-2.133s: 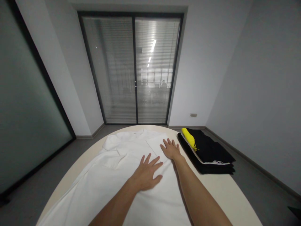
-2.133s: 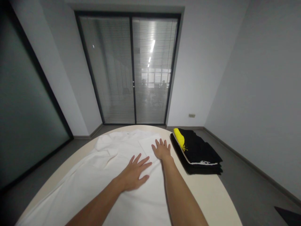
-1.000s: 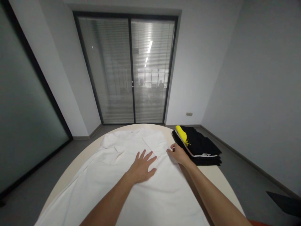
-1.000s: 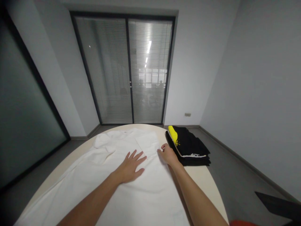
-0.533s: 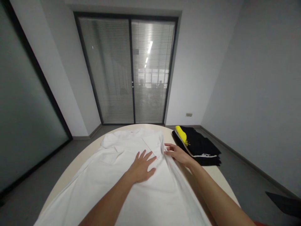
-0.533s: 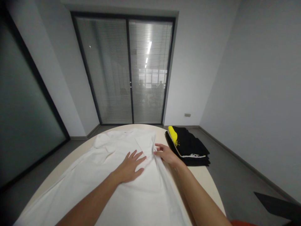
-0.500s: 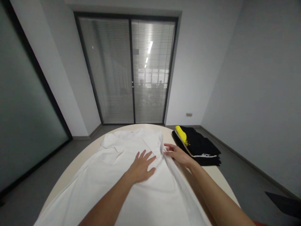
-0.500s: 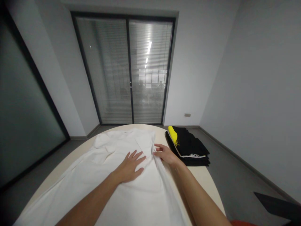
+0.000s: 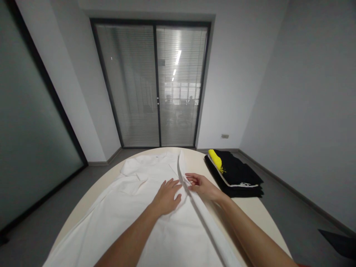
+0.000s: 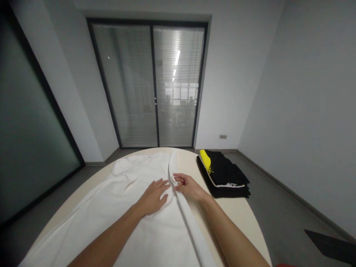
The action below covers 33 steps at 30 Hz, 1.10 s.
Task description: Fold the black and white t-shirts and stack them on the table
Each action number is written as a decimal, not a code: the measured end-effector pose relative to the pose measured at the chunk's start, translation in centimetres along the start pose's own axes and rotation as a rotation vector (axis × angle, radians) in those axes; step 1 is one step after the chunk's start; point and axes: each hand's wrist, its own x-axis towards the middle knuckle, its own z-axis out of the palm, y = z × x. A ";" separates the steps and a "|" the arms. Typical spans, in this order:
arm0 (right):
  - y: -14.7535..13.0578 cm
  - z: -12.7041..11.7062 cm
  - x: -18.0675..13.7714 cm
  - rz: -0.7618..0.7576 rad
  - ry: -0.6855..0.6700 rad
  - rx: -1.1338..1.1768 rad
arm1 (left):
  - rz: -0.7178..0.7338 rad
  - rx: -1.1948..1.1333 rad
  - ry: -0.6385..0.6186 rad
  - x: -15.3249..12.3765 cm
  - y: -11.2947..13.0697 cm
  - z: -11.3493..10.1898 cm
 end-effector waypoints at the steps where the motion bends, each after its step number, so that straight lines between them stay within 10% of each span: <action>1: -0.2 0.2 -0.1 -0.015 0.004 -0.005 | -0.037 -0.024 0.048 0.1 -0.1 0.0; 11: -0.6 3.7 -0.7 -0.050 -0.042 -0.264 | -0.361 -0.196 0.291 0.8 -1.7 0.2; 21: -5.3 3.2 -4.2 0.261 -0.279 -0.867 | -0.096 -0.159 0.305 0.6 -1.3 0.5; 33: -4.3 5.3 -3.5 0.268 -0.407 -0.356 | -0.194 -0.304 0.383 1.6 -2.6 1.1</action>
